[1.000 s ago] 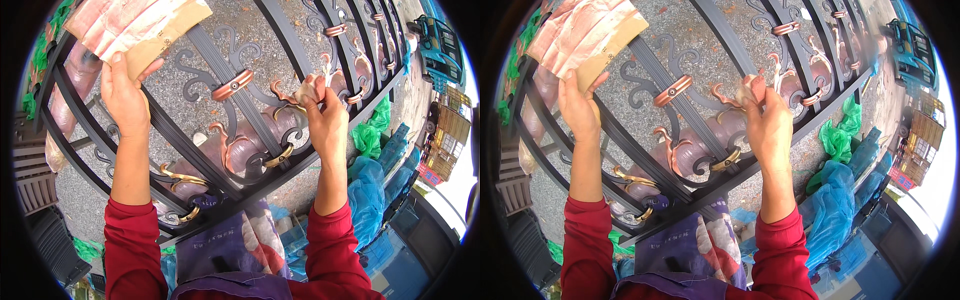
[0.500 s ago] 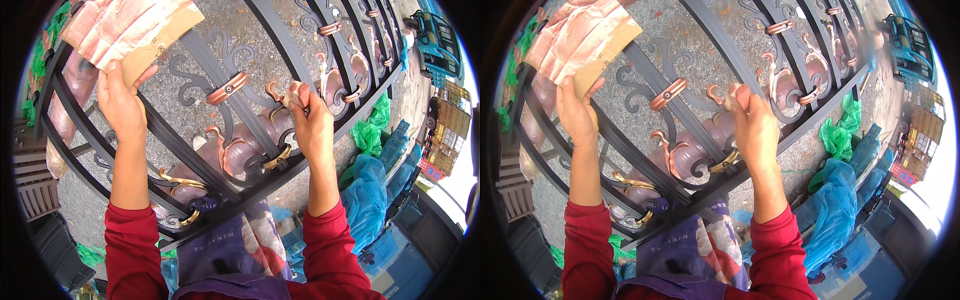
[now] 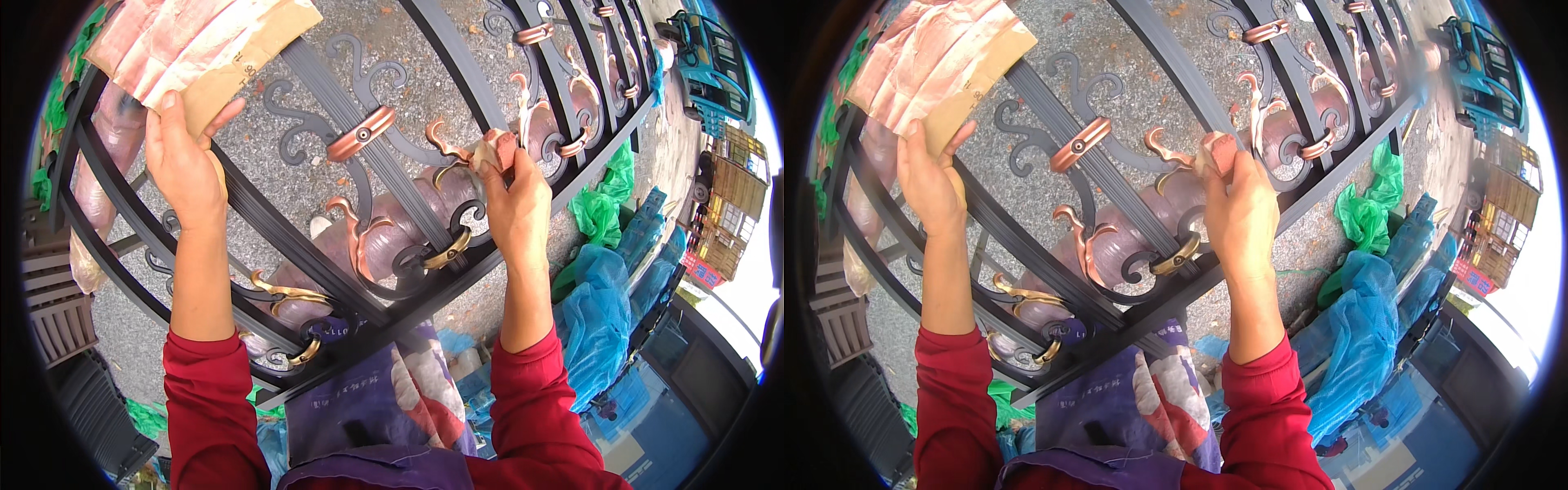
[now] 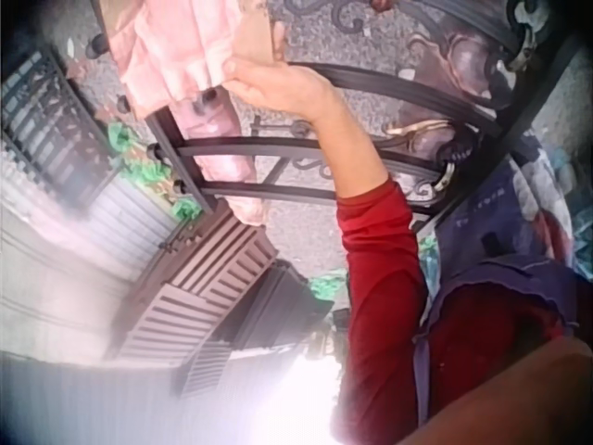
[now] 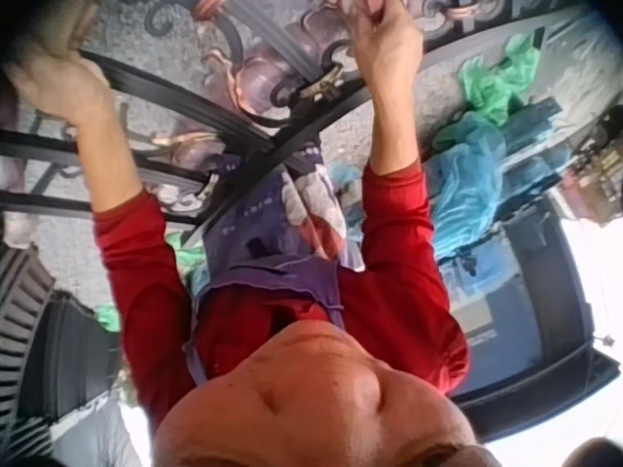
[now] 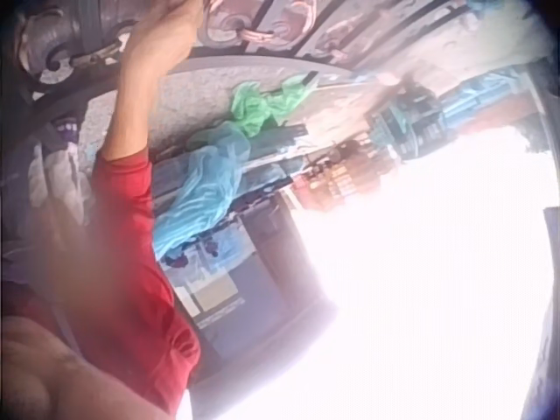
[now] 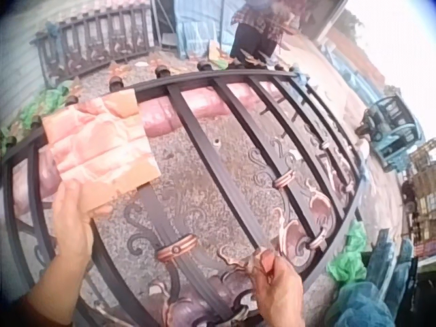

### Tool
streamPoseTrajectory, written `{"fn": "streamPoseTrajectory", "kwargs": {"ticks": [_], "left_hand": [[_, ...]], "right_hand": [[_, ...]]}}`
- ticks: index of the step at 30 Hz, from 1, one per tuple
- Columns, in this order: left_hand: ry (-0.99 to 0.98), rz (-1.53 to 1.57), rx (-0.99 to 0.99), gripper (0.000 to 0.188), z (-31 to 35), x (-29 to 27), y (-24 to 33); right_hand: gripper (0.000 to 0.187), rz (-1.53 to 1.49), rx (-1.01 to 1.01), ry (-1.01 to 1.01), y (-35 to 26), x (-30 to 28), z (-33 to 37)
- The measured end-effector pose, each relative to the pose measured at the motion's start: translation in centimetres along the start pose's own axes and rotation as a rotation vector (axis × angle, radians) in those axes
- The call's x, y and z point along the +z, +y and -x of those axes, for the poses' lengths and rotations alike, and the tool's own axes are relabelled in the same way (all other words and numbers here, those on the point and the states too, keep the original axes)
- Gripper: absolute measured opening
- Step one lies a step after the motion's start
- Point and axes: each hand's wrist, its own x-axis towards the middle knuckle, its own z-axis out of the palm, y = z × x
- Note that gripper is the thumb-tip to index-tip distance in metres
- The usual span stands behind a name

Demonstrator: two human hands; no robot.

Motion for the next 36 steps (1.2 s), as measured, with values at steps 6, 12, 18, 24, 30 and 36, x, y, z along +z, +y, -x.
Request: {"fn": "streamPoseTrajectory", "kwargs": {"ticks": [6, 12, 18, 24, 30, 36], "left_hand": [[0.011, 0.015, 0.004, 0.029, 0.0, -0.1, 0.0], [0.023, 0.002, -0.004, 0.029, 0.0, 0.1, -0.1], [0.018, 0.002, -0.016, 0.031, 0.1, 0.0, 0.3], [0.007, 0.0, -0.015, 0.031, 0.0, -0.1, -0.1], [0.004, 0.005, 0.029, 0.028, 0.0, -0.2, -0.1], [0.027, -0.007, 0.006, 0.027, 0.0, 0.1, 0.2]], "right_hand": [[0.023, -0.301, 0.077, 0.082, 1.3, -1.5, 1.5], [0.026, -0.087, -0.026, 0.059, 1.0, 0.6, 0.7], [0.018, -0.372, 0.055, 0.116, 4.4, -0.6, 3.8], [0.027, -0.237, -0.146, 0.042, 2.0, 0.6, 3.2], [0.024, -0.266, -0.072, 0.192, 3.2, 0.0, 3.8], [0.026, -0.202, -0.166, 0.09, 3.0, 0.8, 3.5]]}}
